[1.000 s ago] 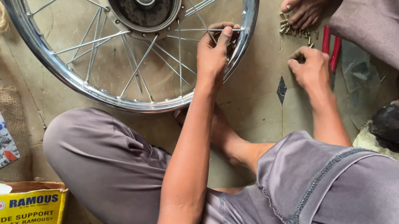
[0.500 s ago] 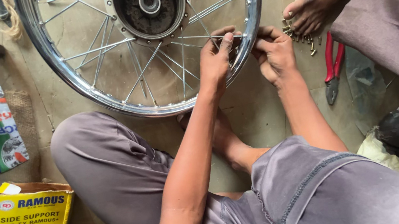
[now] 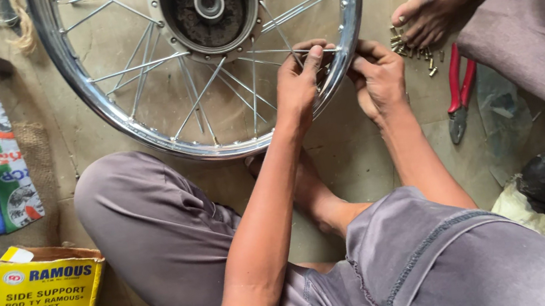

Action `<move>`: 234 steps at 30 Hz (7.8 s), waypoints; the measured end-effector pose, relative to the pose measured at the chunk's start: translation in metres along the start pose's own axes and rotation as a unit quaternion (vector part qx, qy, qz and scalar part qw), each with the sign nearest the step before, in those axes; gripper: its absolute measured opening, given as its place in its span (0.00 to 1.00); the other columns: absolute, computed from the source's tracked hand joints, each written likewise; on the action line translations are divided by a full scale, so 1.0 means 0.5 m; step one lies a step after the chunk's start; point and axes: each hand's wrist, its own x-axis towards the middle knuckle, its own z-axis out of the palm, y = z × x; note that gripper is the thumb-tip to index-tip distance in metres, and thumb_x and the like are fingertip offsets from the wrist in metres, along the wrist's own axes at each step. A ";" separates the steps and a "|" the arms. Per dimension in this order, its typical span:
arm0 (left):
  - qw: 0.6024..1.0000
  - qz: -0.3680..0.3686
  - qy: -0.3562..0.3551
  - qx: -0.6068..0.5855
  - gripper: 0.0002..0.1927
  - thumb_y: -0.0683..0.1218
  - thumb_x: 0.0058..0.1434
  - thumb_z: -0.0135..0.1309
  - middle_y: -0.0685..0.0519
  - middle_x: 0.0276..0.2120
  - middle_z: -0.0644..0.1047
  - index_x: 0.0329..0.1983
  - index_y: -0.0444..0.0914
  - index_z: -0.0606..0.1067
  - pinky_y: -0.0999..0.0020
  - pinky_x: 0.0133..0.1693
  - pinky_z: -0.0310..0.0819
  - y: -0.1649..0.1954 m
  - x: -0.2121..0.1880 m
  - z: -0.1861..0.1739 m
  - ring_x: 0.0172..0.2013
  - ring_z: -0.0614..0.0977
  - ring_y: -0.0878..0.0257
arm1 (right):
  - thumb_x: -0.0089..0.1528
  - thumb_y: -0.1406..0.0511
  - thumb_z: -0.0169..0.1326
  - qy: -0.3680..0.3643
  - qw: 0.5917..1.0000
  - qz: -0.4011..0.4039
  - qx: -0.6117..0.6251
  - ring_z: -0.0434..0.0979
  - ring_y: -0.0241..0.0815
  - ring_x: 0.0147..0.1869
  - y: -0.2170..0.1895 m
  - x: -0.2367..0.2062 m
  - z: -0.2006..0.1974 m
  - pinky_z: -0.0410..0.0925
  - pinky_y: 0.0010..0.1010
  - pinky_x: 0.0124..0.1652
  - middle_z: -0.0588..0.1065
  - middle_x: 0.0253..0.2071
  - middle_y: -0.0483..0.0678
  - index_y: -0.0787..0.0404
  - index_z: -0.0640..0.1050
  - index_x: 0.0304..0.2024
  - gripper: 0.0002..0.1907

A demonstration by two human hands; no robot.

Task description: The person sits on the floor and laces a motorcycle wheel by inserting spokes into the rim and hub, then securing them with brass nipples. The person works methodically around the wheel, tightening each spoke by hand.

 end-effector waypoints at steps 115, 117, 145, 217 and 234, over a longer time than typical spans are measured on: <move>0.942 -0.141 -0.197 0.233 0.28 0.40 0.53 0.66 0.47 0.45 0.84 0.56 0.29 0.72 0.67 0.50 0.79 0.114 -0.080 -0.124 0.46 0.84 0.61 | 0.63 0.73 0.51 0.091 0.987 0.117 -0.065 0.75 0.35 0.33 0.075 -0.190 0.074 0.66 0.28 0.27 0.74 0.40 0.45 0.60 0.65 0.56 0.20; 0.938 -0.132 -0.192 0.255 0.29 0.40 0.52 0.67 0.46 0.46 0.84 0.57 0.28 0.72 0.67 0.50 0.78 0.106 -0.079 -0.127 0.47 0.84 0.60 | 0.64 0.71 0.51 0.097 0.984 0.114 -0.098 0.67 0.37 0.23 0.079 -0.186 0.069 0.58 0.29 0.19 0.72 0.34 0.48 0.60 0.66 0.55 0.17; 0.916 -0.126 -0.076 0.372 0.23 0.44 0.52 0.68 0.45 0.38 0.84 0.50 0.31 0.76 0.65 0.41 0.79 0.075 -0.104 -0.094 0.38 0.84 0.60 | 0.63 0.68 0.54 0.131 0.982 0.104 -0.089 0.76 0.39 0.38 0.069 -0.214 0.054 0.69 0.28 0.32 0.75 0.43 0.50 0.63 0.69 0.54 0.17; 0.989 -0.048 0.050 -0.132 0.25 0.51 0.60 0.61 0.56 0.39 0.77 0.58 0.38 0.71 0.68 0.38 0.75 0.096 -0.064 -0.014 0.40 0.81 0.63 | 0.64 0.66 0.62 -0.152 0.854 -0.097 -0.488 0.78 0.30 0.38 -0.117 -0.181 0.206 0.72 0.25 0.39 0.81 0.39 0.47 0.65 0.81 0.47 0.11; 0.997 0.011 0.047 0.060 0.19 0.44 0.66 0.60 0.50 0.44 0.82 0.57 0.33 0.74 0.67 0.41 0.73 0.041 -0.009 -0.089 0.41 0.81 0.64 | 0.53 0.63 0.62 -0.186 0.524 -0.185 -0.810 0.78 0.64 0.35 -0.009 -0.013 0.187 0.64 0.58 0.40 0.78 0.27 0.60 0.64 0.79 0.30 0.10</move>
